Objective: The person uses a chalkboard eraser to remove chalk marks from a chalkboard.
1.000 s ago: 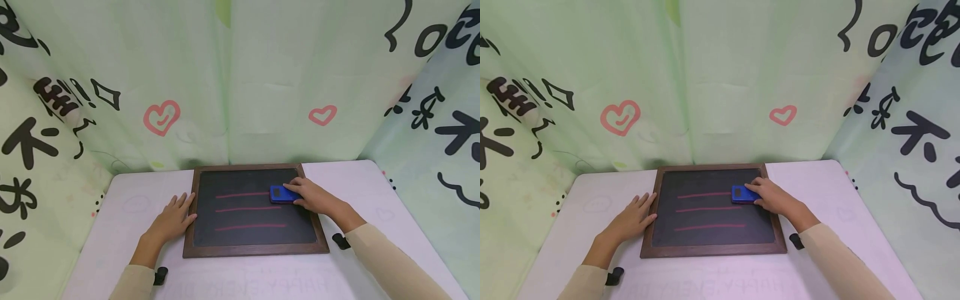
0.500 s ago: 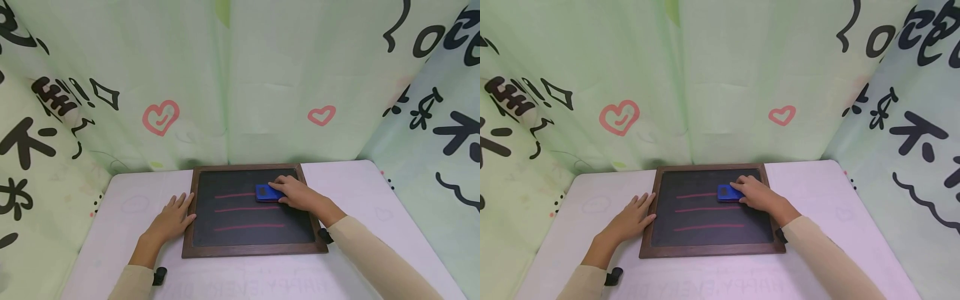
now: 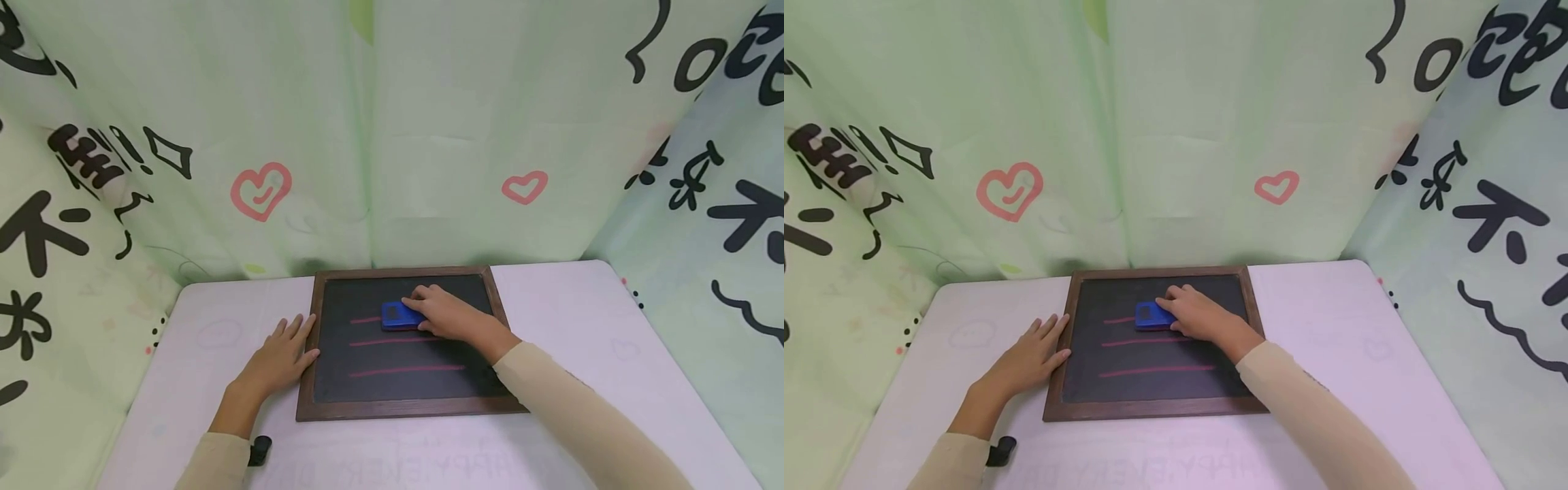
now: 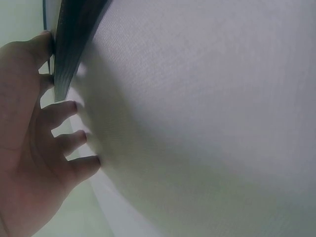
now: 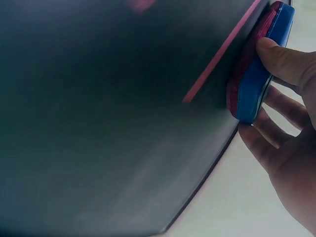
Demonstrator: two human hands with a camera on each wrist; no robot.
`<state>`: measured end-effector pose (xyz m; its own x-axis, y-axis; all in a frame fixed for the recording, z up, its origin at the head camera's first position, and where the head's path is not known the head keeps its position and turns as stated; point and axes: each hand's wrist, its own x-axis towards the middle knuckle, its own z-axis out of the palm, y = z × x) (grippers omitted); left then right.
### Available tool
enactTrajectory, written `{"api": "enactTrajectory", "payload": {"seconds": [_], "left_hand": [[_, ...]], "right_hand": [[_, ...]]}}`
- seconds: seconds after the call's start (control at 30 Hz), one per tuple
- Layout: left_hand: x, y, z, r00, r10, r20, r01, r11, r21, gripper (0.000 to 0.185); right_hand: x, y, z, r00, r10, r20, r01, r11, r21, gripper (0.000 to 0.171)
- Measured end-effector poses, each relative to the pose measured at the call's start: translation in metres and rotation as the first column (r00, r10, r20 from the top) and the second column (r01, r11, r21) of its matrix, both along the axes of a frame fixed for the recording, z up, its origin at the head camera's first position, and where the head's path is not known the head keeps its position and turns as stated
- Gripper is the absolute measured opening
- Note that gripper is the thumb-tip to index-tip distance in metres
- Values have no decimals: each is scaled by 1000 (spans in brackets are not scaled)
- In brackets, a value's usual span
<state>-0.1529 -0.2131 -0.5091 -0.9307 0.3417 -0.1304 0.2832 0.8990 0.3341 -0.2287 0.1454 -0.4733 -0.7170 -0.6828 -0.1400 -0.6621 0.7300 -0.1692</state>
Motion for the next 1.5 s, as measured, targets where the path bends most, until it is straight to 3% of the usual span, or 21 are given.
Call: {"api": "enactTrajectory", "payload": {"seconds": [0.33,0.8,1.0,1.17,1.5], "left_hand": [[-1,-2,-1,1000,5,-8,-5,1000,-5,72],[-6,-3,-2,1000,17,-1,-17,1000,-12,73],[-3,-3,-4,1000,14,12,-14,1000,-15,73],[-4,-1,-1,1000,16,9,-16,1000,0,72],[-5,0,2,1000,8,-2,-8,1000,-8,72]], "right_hand": [[-3,-63,6,999,45,-10,-44,997,65,61],[-5,-130,11,995,38,-90,-21,984,178,59],[-2,-134,7,999,-10,-32,15,982,187,59],[-2,-130,5,999,-20,-37,27,980,198,61],[-5,-99,8,1000,-11,-6,12,986,166,62]]}}
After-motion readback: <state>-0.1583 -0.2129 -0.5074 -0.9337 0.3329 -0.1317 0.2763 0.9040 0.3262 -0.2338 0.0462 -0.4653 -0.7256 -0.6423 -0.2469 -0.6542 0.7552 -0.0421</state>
